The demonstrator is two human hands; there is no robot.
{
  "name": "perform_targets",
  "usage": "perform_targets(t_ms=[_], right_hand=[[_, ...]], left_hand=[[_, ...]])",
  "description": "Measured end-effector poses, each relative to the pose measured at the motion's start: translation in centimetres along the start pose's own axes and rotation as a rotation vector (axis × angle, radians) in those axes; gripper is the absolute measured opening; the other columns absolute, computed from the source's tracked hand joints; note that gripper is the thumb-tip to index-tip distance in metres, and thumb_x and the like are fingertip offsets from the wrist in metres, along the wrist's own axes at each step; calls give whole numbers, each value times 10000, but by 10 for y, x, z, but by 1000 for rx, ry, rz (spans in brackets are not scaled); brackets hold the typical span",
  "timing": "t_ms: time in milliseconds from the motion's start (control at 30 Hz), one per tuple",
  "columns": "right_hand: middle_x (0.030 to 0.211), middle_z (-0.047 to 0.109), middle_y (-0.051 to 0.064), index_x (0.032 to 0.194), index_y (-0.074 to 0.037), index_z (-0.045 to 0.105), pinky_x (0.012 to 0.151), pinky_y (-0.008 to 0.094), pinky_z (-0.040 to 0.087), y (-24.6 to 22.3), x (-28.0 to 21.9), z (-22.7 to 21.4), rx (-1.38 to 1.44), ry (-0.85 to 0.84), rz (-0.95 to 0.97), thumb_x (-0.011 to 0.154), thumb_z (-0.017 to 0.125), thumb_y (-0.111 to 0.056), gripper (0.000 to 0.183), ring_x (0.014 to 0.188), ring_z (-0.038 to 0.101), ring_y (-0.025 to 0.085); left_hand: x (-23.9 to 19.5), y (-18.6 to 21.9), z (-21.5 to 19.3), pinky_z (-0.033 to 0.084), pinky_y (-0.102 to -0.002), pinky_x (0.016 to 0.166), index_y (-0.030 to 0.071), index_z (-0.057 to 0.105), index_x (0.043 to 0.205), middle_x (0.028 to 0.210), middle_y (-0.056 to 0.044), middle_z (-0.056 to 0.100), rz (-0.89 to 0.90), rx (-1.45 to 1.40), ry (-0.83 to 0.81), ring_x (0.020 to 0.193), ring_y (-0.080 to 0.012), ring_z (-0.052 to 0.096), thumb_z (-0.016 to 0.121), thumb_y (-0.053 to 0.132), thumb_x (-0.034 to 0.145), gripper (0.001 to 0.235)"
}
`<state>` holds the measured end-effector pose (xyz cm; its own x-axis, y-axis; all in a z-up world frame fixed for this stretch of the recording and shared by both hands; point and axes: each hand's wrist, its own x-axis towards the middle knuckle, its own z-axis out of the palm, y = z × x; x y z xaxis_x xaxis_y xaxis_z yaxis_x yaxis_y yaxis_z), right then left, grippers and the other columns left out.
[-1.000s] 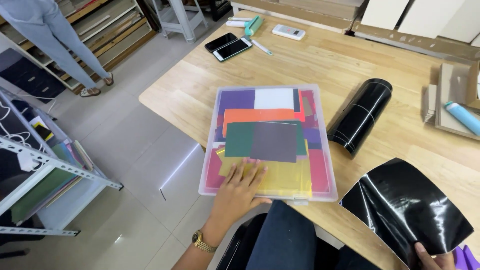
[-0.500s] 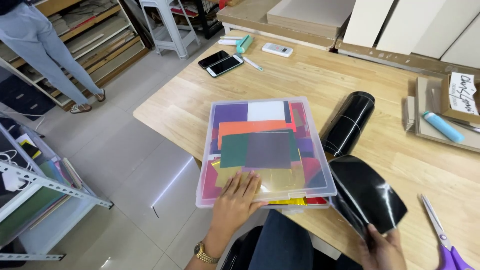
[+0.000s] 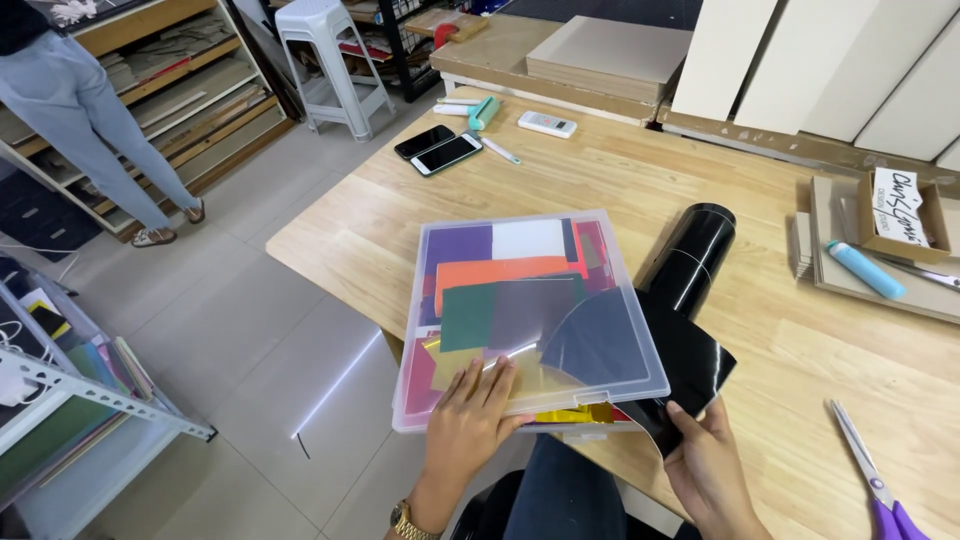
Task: Cutting vinyl sheets with scissors and organizing scraps into a plastic storage container
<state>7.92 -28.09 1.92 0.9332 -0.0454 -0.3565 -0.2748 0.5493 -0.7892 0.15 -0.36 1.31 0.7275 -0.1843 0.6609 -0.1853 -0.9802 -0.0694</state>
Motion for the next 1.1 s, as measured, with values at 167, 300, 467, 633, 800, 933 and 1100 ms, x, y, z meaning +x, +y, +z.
perform_targets(t_ms=[167, 300, 467, 633, 800, 933, 1100], right_hand=[[1227, 649, 179, 1413, -132, 537, 989, 434, 518, -20, -6, 28, -94, -101, 61, 1009, 429, 118, 486, 1075, 629, 324], [1090, 704, 169, 1288, -90, 631, 911, 438, 567, -5, 30, 20, -142, -204, 79, 930, 544, 165, 448, 961, 669, 312], [1060, 682, 153, 1280, -94, 612, 768, 403, 559, -21, 43, 29, -303, -281, 118, 948, 605, 28, 354, 877, 644, 259], [991, 613, 114, 1388, -128, 612, 725, 428, 546, -34, 52, 40, -442, -281, 154, 932, 629, 12, 477, 832, 585, 243], [954, 607, 47, 1093, -133, 585, 827, 440, 564, -30, 61, 45, -427, -202, 203, 923, 678, 1, 236, 900, 610, 200], [1150, 699, 66, 1401, -251, 612, 706, 368, 532, -41, 41, 68, -468, -382, 182, 924, 622, -27, 527, 902, 647, 224], [1317, 684, 186, 1419, -32, 581, 1012, 431, 509, -50, 18, 92, -442, -447, 126, 881, 603, 9, 540, 1155, 644, 331]], left_hand=[[0, 0, 2, 543, -452, 992, 104, 605, 1410, 1335, -52, 705, -11, 13, 22, 1240, -350, 646, 542, 669, 951, 731], [-1, 2, 8, 543, -449, 983, 100, 628, 1380, 1341, -63, 699, -12, 15, 34, 1234, -349, 649, 551, 669, 955, 714], [6, 5, 5, 557, -471, 955, 118, 660, 1352, 1309, -78, 716, -12, -3, 18, 1193, -372, 667, 611, 653, 939, 678], [16, 7, -1, 580, -463, 916, 140, 690, 1319, 1297, -78, 723, 4, 26, 44, 1156, -372, 686, 649, 648, 920, 647], [30, 10, -12, 609, -438, 847, 156, 747, 1214, 1222, -62, 759, -1, 62, 81, 1098, -347, 721, 642, 655, 914, 591], [40, 12, -19, 613, -436, 852, 167, 749, 1208, 1226, -60, 758, 13, 79, 122, 1084, -352, 728, 640, 662, 916, 585], [49, 24, -31, 628, -375, 956, 91, 736, 1130, 1137, -85, 777, 92, -148, 389, 1015, -217, 766, 874, 294, 888, 344]])
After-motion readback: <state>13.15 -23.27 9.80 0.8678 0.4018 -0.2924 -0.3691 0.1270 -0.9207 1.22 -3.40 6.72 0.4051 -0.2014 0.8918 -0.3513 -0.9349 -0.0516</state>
